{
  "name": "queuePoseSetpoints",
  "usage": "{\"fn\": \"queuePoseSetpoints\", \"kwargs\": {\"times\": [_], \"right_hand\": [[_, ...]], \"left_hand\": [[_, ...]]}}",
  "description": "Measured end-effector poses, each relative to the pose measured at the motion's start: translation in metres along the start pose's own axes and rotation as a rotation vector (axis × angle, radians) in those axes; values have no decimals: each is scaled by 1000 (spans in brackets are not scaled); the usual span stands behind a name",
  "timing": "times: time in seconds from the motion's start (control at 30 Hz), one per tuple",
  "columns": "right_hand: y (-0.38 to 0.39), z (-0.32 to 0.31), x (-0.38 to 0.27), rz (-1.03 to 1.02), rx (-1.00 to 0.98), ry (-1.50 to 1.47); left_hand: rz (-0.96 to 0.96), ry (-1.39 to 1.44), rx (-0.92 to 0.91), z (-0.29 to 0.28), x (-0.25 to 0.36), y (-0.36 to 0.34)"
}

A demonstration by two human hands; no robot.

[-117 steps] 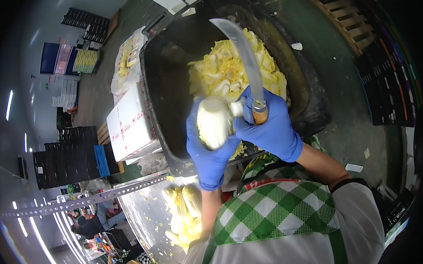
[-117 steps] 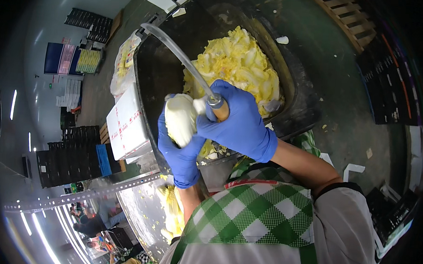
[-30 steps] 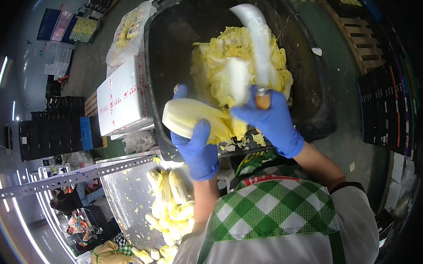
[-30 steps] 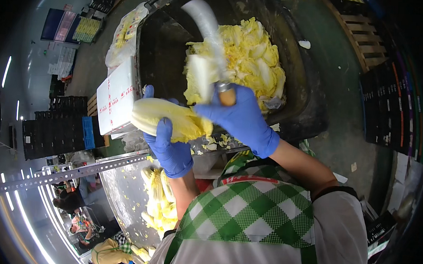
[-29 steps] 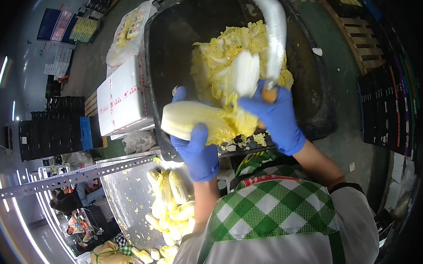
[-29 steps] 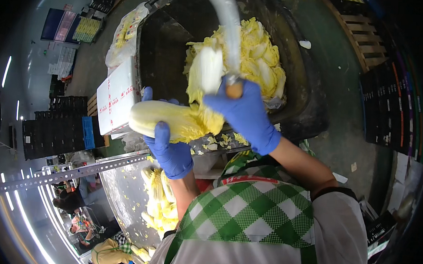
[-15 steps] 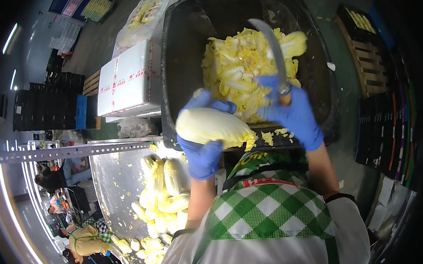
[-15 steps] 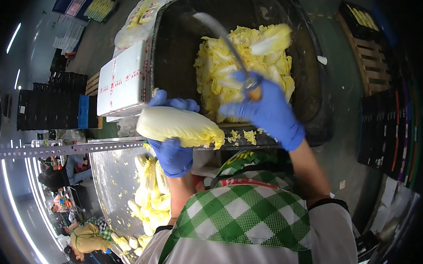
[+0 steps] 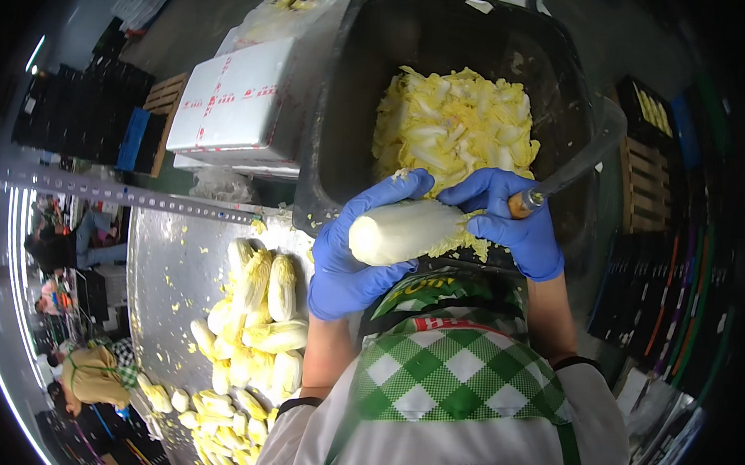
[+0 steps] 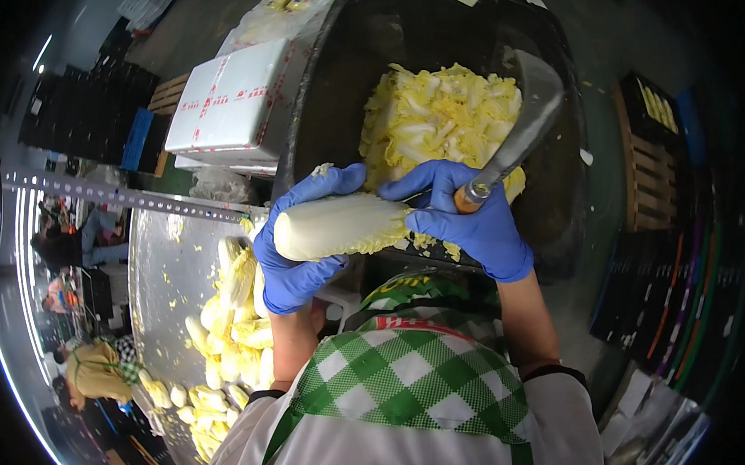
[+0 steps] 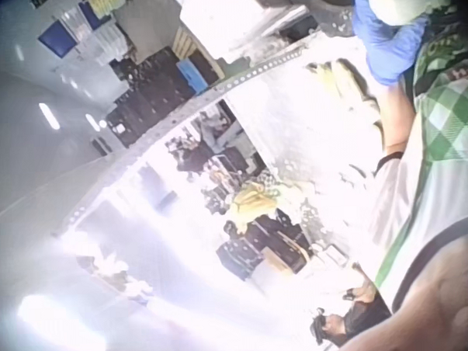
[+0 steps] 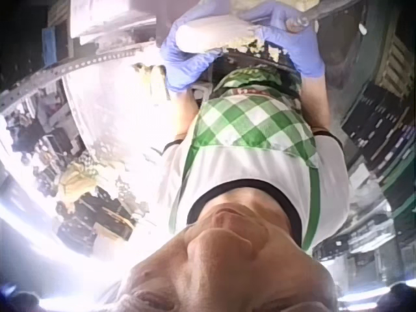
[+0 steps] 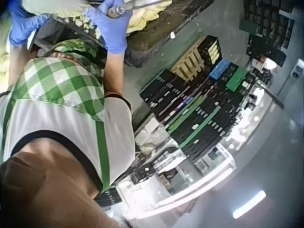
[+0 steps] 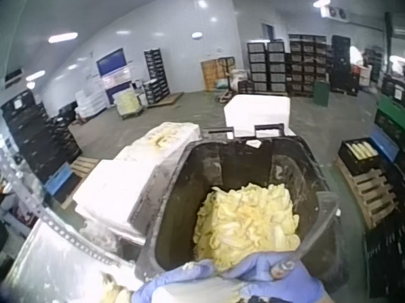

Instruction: The person uses a curved knife to trim and cut napa cabbage heads over a large black bin. They repeatedly remove outer leaves and cut the base, placing trimmed pieces into the bin while whole cabbages remain on the metal table.

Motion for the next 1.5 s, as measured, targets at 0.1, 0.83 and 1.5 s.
{"fn": "queuePoseSetpoints", "kwargs": {"times": [0.1, 0.83, 1.5], "right_hand": [[-7, 10, 0, 46, 4, 79], [-56, -15, 21, 11, 488, 753], [-93, 201, 121, 162, -240, 853]], "left_hand": [[-12, -53, -22, -10, 8, 10], [113, -804, 203, -112, 79, 107], [-1708, -1351, 1257, -380, 112, 647]]}}
Point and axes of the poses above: each hand's wrist, its own y-axis away from the middle knuckle, its own z-axis out of the palm, x = y × z, the point moved 4 cm from there along -y, towards the middle knuckle, and after that the axes turned 8 degrees about z, right-handed, at the moved point
